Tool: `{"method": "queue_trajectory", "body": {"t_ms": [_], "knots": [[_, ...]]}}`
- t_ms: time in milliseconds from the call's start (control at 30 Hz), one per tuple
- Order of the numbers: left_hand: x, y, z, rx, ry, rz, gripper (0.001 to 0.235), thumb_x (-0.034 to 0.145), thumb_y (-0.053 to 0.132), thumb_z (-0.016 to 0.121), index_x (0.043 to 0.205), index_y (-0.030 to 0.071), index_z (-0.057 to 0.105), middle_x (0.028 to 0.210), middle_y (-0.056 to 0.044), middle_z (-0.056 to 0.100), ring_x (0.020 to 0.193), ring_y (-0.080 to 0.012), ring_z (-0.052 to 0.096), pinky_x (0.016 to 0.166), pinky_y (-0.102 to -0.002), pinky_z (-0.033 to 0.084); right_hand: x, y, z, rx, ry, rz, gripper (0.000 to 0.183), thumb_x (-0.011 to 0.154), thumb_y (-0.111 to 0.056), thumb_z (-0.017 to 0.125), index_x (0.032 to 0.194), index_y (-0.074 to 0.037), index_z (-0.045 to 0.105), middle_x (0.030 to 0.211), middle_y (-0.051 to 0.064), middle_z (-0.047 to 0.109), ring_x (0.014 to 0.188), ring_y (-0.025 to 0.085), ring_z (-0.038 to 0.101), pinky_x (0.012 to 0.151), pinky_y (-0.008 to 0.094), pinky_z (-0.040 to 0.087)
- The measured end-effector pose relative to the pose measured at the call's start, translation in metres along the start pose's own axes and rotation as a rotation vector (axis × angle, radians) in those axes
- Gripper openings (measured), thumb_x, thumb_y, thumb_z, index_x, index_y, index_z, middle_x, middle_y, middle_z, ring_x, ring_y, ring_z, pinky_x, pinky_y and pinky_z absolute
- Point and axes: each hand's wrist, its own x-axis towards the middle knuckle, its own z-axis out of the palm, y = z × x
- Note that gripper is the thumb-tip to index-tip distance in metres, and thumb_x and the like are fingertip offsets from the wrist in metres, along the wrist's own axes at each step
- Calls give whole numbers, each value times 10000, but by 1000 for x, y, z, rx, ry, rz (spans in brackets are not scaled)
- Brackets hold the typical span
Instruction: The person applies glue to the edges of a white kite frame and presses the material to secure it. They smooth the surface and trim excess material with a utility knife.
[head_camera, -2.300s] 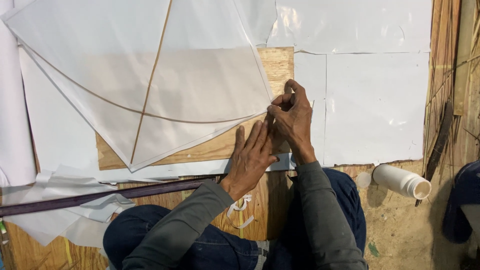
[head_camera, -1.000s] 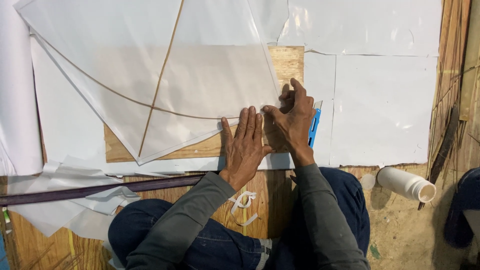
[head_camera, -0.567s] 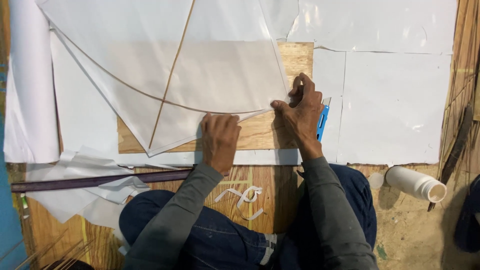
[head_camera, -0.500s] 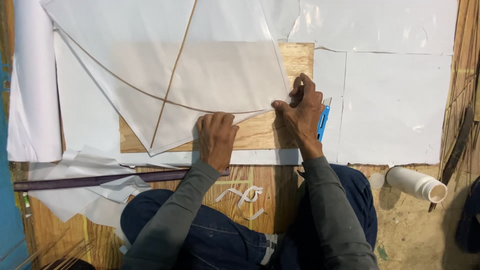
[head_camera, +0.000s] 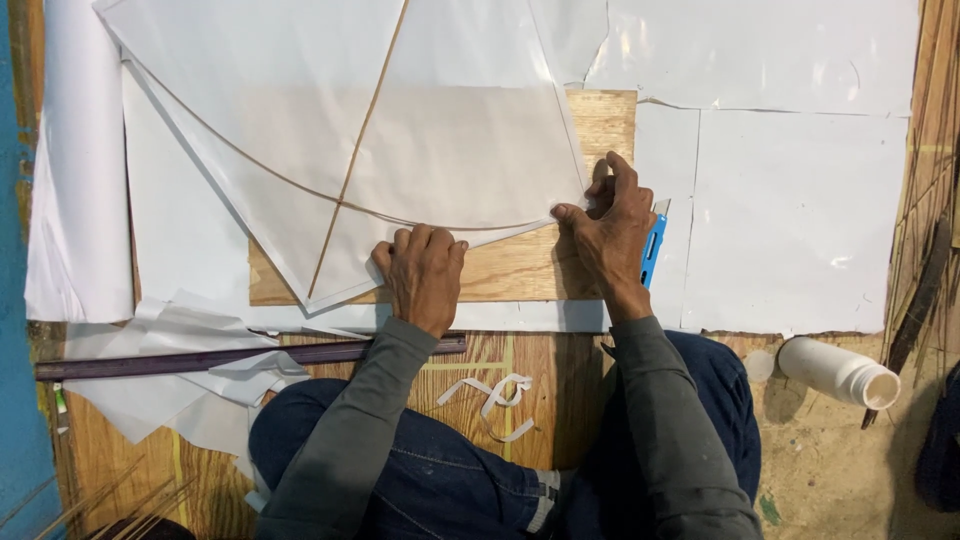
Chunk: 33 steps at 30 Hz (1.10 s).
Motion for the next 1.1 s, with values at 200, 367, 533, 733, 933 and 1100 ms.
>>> {"method": "queue_trajectory", "body": {"t_ms": [200,367,533,733,933,1100], "knots": [[1,-1,3,39,33,-14,206,1012,292,680,904,170,554,868,-17,490,886,-226,511,879,-492,310,-2,5,4,-24,19,-14,911,788,-322,955,1509,-85,450,1049,11,637,1076,261,520,955,487,330],[12,-3,0,15,10,209,270,932,90,706,1161,180,595,995,-26,482,896,-245,518,862,-469,359,-2,5,4,-35,6,-24,922,790,-332,954,1515,-88,440,1058,8,633,1077,257,517,971,487,332],[24,4,-24,7,-122,507,664,925,-15,685,1484,317,545,1094,-50,480,880,-238,505,793,-394,328,-3,1,3,-21,16,-10,911,793,-317,953,1513,-88,444,1048,3,629,1077,258,513,962,485,321],[21,6,-16,162,-206,536,697,886,138,785,1497,338,515,1103,-59,523,894,-234,501,755,-428,330,-2,1,3,-18,8,-9,913,795,-311,952,1514,-80,437,1060,13,628,1087,263,512,959,493,320],[19,1,-16,180,-225,504,627,926,130,740,1476,356,539,1093,-50,507,841,-208,444,733,-420,310,-1,0,2,-2,4,-2,919,786,-275,956,1515,-70,435,1041,18,631,1082,269,512,964,503,316],[9,-16,-23,221,-276,442,551,934,115,668,1409,386,597,1061,-2,472,809,-209,407,712,-428,290,-2,2,2,-11,13,-11,907,797,-298,954,1511,-84,437,1040,8,624,1079,254,514,960,488,319]]}}
